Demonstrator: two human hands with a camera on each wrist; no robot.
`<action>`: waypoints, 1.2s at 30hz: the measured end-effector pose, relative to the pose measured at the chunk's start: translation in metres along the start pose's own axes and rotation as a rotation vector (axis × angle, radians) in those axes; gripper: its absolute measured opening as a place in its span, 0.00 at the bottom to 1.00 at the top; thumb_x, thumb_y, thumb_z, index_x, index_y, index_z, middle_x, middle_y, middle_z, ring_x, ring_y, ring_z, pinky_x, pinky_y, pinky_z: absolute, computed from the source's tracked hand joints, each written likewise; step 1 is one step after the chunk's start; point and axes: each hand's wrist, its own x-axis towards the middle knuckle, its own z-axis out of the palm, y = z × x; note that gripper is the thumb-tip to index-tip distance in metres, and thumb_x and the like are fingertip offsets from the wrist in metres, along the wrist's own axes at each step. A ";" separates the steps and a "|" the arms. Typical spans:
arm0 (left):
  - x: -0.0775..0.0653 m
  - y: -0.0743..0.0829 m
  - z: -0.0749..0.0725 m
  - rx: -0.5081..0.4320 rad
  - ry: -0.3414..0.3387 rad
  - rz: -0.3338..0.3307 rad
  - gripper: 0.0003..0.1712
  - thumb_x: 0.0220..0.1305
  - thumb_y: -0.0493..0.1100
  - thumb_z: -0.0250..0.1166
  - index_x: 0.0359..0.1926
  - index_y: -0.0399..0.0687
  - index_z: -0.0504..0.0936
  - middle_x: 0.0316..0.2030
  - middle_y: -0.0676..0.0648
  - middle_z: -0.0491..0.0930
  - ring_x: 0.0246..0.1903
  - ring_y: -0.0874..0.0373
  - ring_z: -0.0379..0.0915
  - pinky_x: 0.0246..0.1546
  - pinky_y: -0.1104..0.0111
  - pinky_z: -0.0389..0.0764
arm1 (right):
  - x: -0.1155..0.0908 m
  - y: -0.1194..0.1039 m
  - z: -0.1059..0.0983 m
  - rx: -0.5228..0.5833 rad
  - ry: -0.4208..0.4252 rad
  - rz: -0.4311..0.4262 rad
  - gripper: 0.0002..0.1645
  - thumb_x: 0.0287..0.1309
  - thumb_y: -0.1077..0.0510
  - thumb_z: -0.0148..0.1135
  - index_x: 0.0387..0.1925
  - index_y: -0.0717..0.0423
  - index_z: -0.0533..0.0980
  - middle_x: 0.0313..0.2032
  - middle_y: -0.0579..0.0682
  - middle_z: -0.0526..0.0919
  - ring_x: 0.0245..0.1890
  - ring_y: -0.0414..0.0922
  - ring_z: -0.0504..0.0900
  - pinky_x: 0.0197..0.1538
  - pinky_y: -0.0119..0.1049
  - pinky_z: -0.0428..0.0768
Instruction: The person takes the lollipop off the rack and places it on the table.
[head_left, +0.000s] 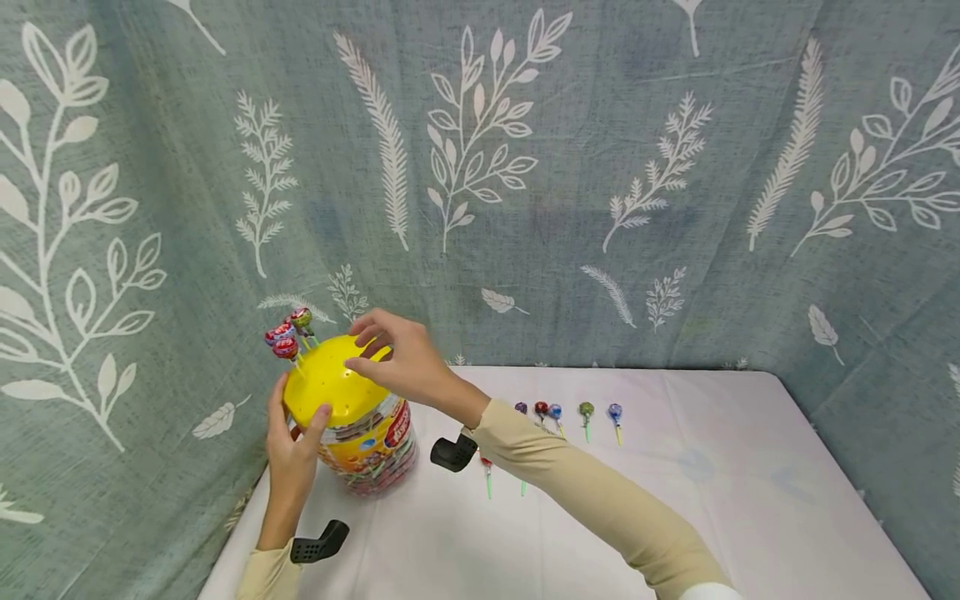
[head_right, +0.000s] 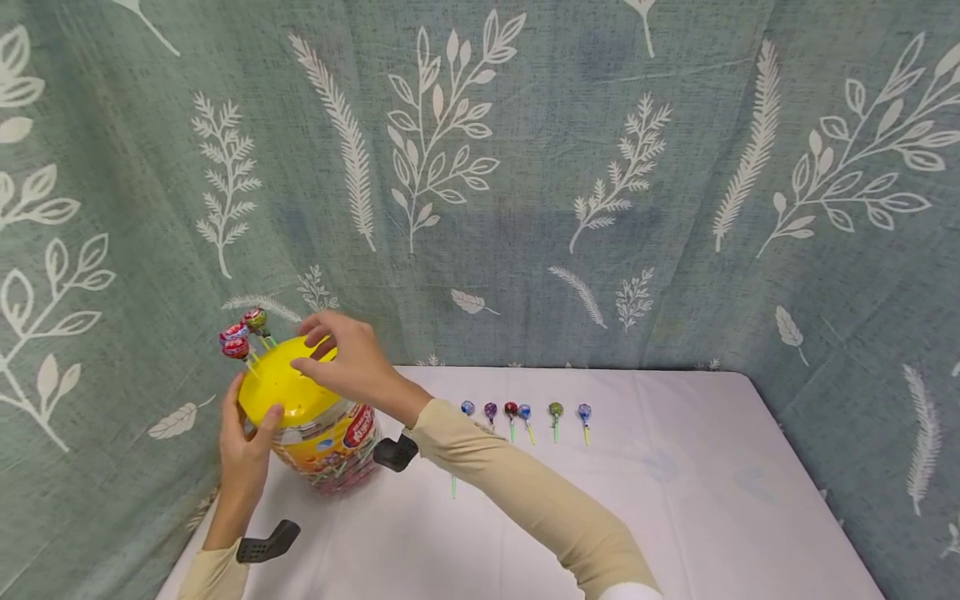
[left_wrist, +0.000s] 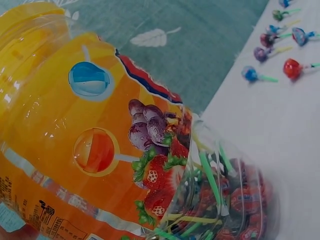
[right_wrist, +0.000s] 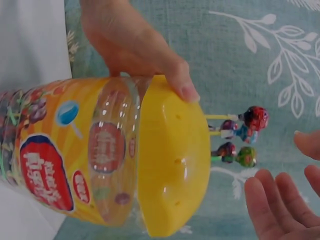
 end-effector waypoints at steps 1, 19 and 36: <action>0.000 0.000 0.000 0.003 0.000 -0.001 0.43 0.63 0.49 0.60 0.73 0.70 0.46 0.70 0.54 0.52 0.65 0.53 0.52 0.60 0.46 0.58 | 0.002 -0.001 0.002 0.008 -0.002 -0.003 0.17 0.55 0.58 0.67 0.47 0.51 0.73 0.43 0.52 0.80 0.36 0.34 0.77 0.38 0.22 0.75; 0.001 0.004 0.002 -0.003 -0.026 -0.016 0.42 0.64 0.49 0.60 0.73 0.69 0.47 0.69 0.56 0.54 0.65 0.56 0.52 0.60 0.48 0.59 | 0.032 0.003 0.054 0.085 -0.001 -0.007 0.22 0.57 0.62 0.64 0.52 0.55 0.69 0.43 0.54 0.78 0.37 0.39 0.79 0.38 0.20 0.75; -0.002 0.014 -0.006 -0.025 -0.017 0.027 0.39 0.66 0.45 0.58 0.73 0.65 0.50 0.68 0.56 0.56 0.64 0.59 0.54 0.54 0.57 0.62 | 0.040 0.009 0.085 -0.004 0.048 -0.096 0.20 0.57 0.69 0.59 0.50 0.54 0.67 0.31 0.45 0.78 0.31 0.29 0.74 0.35 0.17 0.71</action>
